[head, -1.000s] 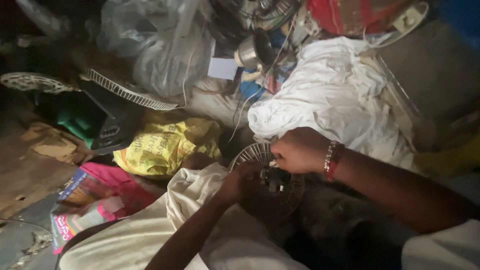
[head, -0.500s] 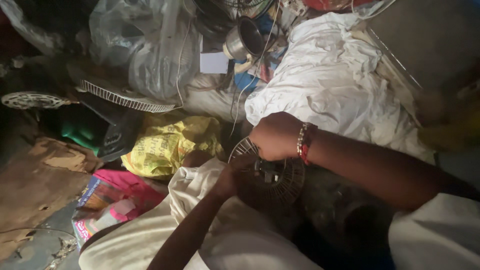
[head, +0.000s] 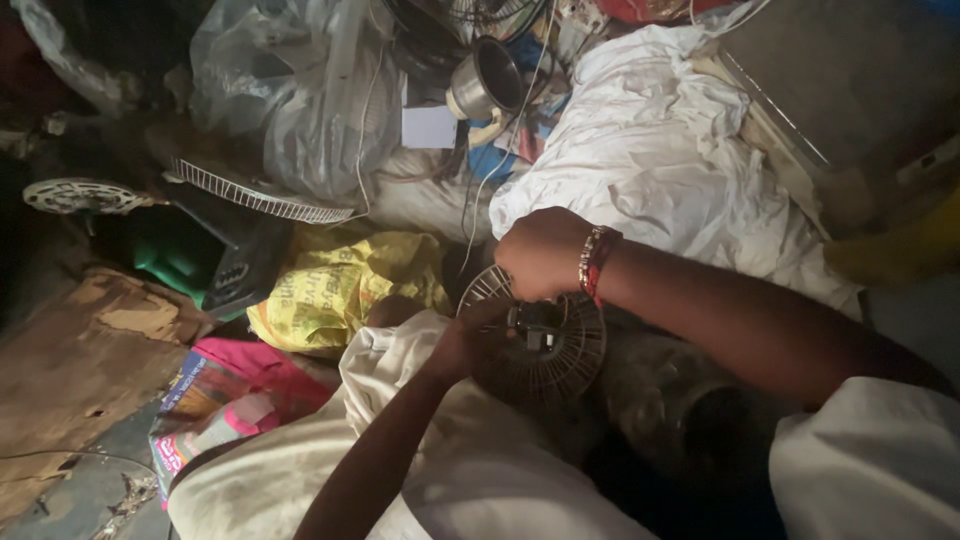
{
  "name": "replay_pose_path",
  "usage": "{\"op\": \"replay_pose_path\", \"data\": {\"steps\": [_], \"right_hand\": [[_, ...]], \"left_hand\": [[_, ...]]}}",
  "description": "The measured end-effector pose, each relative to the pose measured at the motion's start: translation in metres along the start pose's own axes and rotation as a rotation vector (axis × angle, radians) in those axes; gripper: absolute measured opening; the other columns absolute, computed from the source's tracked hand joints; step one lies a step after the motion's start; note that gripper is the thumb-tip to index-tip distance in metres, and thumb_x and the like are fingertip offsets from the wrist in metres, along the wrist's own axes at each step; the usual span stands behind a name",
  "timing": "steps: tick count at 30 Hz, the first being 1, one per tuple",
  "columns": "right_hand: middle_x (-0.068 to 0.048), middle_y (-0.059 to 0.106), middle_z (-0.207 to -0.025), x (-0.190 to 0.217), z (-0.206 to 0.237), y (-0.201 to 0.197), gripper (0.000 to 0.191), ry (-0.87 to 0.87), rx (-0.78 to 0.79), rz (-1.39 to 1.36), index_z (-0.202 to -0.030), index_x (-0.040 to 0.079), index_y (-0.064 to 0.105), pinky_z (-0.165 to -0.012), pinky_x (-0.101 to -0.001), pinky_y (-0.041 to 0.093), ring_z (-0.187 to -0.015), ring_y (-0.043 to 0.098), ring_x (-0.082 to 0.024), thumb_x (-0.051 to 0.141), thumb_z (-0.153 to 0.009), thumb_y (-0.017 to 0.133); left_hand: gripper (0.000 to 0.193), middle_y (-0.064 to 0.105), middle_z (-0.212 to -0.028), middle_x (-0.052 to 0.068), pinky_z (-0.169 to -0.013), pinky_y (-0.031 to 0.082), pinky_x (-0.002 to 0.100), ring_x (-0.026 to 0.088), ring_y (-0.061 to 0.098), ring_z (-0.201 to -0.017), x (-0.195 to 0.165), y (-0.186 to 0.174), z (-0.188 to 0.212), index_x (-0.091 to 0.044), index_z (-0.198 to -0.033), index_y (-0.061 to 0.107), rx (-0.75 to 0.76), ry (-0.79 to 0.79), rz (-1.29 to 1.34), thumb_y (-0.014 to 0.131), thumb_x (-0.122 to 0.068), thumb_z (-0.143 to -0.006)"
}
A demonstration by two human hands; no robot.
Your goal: The person sits on the floor of a cluttered repair workshop and works on a small electric fan, using a screwdriver to loosen and remove parts from the fan motor housing behind the blade guard. They hold the fan steady with one hand while turning the screwdriver with the other, then continue manipulating the motor area.
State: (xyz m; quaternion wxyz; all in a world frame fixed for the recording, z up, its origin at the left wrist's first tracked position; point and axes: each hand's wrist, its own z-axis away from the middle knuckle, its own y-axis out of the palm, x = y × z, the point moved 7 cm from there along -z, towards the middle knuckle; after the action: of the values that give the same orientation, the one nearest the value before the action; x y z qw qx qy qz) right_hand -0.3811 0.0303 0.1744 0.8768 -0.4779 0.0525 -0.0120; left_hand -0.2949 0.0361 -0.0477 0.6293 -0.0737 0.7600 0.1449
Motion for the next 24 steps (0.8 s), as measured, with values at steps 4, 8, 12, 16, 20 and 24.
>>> {"op": "replay_pose_path", "data": {"steps": [4, 8, 12, 16, 20, 24], "right_hand": [[-0.015, 0.074, -0.078, 0.001, 0.001, -0.003, 0.022, -0.022, -0.036, -0.005, -0.078, 0.01, 0.078, -0.069, -0.0493, 0.056, -0.08, 0.073, -0.037, 0.028, -0.07, 0.069], [-0.015, 0.074, -0.079, 0.002, -0.001, -0.002, 0.021, -0.022, -0.019, 0.023, -0.077, 0.009, 0.077, -0.07, -0.0493, 0.056, -0.08, 0.073, -0.036, 0.027, -0.071, 0.068], [-0.015, 0.074, -0.081, 0.003, -0.002, -0.004, 0.022, -0.04, -0.023, 0.018, -0.08, 0.01, 0.076, -0.069, -0.0501, 0.056, -0.08, 0.072, -0.037, 0.029, -0.071, 0.069], [-0.014, 0.074, -0.085, 0.0, -0.002, -0.001, 0.022, -0.022, 0.003, 0.031, -0.083, 0.012, 0.077, -0.073, -0.0494, 0.056, -0.085, 0.073, -0.036, 0.03, -0.073, 0.069], [-0.012, 0.074, -0.088, -0.009, -0.004, 0.001, 0.025, 0.012, 0.01, -0.046, -0.09, 0.017, 0.075, -0.076, -0.0489, 0.055, -0.087, 0.072, -0.035, 0.035, -0.073, 0.071], [-0.009, 0.076, -0.087, -0.024, -0.004, 0.004, 0.025, 0.064, 0.03, -0.076, -0.088, 0.018, 0.075, -0.076, -0.0462, 0.056, -0.085, 0.073, -0.032, 0.039, -0.076, 0.071]], "left_hand": [[0.052, 0.065, -0.138, 0.01, -0.103, 0.055, 0.035, 0.019, 0.064, -0.124, 0.0, 0.0, -0.001, -0.004, -0.14, 0.06, 0.003, -0.045, 0.029, 0.075, -0.001, -0.09], [0.052, 0.064, -0.138, 0.01, -0.103, 0.054, 0.035, 0.02, 0.062, -0.125, -0.004, -0.001, 0.0, -0.004, -0.142, 0.059, 0.044, -0.035, 0.112, 0.072, 0.002, -0.092], [0.058, 0.062, -0.14, 0.008, -0.103, 0.054, 0.034, 0.019, 0.062, -0.121, -0.002, -0.005, 0.005, -0.004, -0.146, 0.055, 0.062, -0.031, 0.159, 0.066, 0.005, -0.09], [0.057, 0.064, -0.124, 0.009, -0.094, 0.053, 0.033, 0.018, 0.06, -0.107, 0.005, -0.004, 0.011, -0.003, -0.153, 0.055, 0.084, -0.07, 0.289, 0.063, 0.004, -0.097], [0.056, 0.066, -0.119, 0.007, -0.092, 0.056, 0.034, 0.016, 0.063, -0.101, 0.004, -0.004, 0.014, -0.005, -0.15, 0.052, 0.077, -0.066, 0.392, 0.065, 0.001, -0.096], [0.059, 0.069, -0.128, 0.011, -0.096, 0.056, 0.035, 0.019, 0.066, -0.109, -0.017, -0.014, 0.016, -0.011, -0.152, 0.053, 0.007, 0.135, -0.109, 0.065, -0.005, -0.095]]}}
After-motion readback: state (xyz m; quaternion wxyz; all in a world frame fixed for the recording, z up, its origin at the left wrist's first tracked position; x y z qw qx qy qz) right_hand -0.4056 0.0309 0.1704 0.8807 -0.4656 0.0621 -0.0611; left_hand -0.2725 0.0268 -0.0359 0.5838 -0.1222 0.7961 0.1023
